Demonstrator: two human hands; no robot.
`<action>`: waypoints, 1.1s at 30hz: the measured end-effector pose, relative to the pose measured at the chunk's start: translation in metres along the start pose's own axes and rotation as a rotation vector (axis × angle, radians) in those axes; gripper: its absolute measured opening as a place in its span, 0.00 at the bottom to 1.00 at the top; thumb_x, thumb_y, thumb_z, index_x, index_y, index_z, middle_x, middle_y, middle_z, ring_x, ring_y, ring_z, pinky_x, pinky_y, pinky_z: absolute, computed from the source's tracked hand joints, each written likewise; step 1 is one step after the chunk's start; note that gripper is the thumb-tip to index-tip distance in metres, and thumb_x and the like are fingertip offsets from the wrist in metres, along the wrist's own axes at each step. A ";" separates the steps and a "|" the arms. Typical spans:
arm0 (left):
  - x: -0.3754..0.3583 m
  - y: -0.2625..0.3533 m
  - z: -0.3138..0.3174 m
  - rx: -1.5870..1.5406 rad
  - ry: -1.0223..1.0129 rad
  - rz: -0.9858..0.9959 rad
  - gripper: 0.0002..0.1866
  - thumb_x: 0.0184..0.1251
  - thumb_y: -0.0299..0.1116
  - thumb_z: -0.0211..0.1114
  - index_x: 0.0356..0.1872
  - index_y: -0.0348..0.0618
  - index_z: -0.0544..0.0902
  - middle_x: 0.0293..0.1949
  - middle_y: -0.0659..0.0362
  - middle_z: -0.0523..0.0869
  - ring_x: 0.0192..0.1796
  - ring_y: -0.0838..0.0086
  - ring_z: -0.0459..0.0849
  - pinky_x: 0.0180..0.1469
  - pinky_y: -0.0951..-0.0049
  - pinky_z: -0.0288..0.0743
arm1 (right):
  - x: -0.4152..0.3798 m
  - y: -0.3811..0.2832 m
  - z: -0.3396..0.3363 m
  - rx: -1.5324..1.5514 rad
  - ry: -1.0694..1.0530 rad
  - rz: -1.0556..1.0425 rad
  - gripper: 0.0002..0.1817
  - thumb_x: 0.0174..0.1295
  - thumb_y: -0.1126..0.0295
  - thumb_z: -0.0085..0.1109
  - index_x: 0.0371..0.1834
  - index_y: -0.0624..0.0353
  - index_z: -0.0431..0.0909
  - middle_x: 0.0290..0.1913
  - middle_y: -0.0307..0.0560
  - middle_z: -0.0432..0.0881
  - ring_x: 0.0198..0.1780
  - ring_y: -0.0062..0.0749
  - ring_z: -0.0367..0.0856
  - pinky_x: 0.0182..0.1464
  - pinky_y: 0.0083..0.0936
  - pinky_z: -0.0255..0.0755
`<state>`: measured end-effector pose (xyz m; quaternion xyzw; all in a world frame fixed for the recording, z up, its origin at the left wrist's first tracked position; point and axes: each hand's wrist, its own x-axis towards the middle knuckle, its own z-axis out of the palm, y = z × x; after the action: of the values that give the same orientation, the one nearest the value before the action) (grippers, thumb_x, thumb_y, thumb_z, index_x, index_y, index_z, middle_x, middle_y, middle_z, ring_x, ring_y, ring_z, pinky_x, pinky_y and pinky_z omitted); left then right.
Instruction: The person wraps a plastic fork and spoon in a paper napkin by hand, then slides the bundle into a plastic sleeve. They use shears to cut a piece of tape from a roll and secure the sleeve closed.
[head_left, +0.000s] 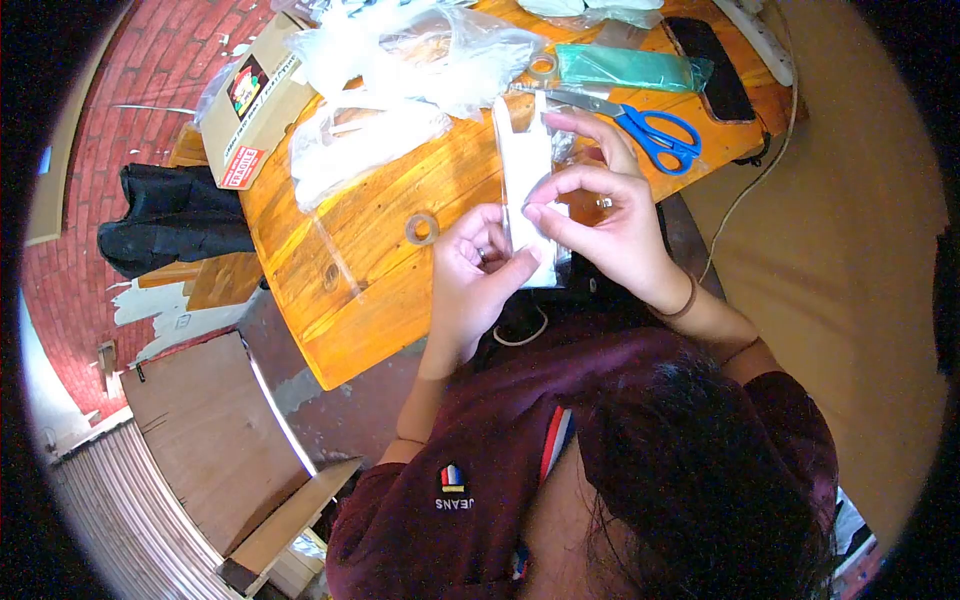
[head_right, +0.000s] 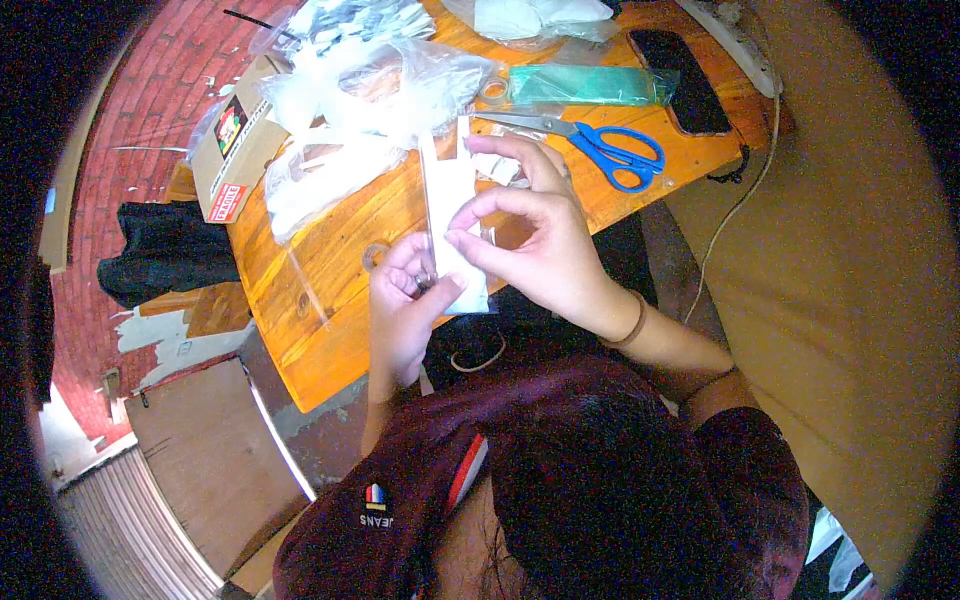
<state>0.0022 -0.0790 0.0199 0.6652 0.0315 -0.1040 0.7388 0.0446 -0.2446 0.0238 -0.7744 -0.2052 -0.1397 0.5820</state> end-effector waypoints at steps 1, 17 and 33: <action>0.000 0.000 0.000 0.002 0.003 0.006 0.13 0.52 0.20 0.66 0.39 0.36 0.76 0.23 0.68 0.77 0.27 0.89 0.74 0.29 0.89 0.66 | 0.000 0.000 0.000 -0.007 0.000 -0.005 0.06 0.41 0.70 0.70 0.25 0.51 0.84 0.58 0.46 0.72 0.62 0.44 0.64 0.63 0.36 0.56; -0.009 0.001 0.006 0.063 -0.044 0.023 0.14 0.51 0.18 0.65 0.41 0.36 0.74 0.23 0.68 0.74 0.26 0.87 0.74 0.31 0.87 0.68 | 0.001 0.010 0.006 0.060 0.190 0.043 0.40 0.36 0.68 0.73 0.59 0.54 0.69 0.57 0.50 0.67 0.60 0.42 0.65 0.60 0.33 0.61; 0.013 0.022 -0.009 0.248 -0.139 0.150 0.16 0.50 0.19 0.67 0.43 0.34 0.77 0.24 0.68 0.75 0.27 0.89 0.74 0.29 0.86 0.66 | 0.008 0.046 -0.016 0.339 0.424 0.104 0.25 0.54 0.76 0.61 0.56 0.62 0.66 0.54 0.46 0.69 0.56 0.30 0.68 0.55 0.24 0.64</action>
<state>0.0199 -0.0694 0.0378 0.7429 -0.0825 -0.0976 0.6571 0.0735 -0.2692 -0.0069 -0.6288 -0.0591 -0.2323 0.7397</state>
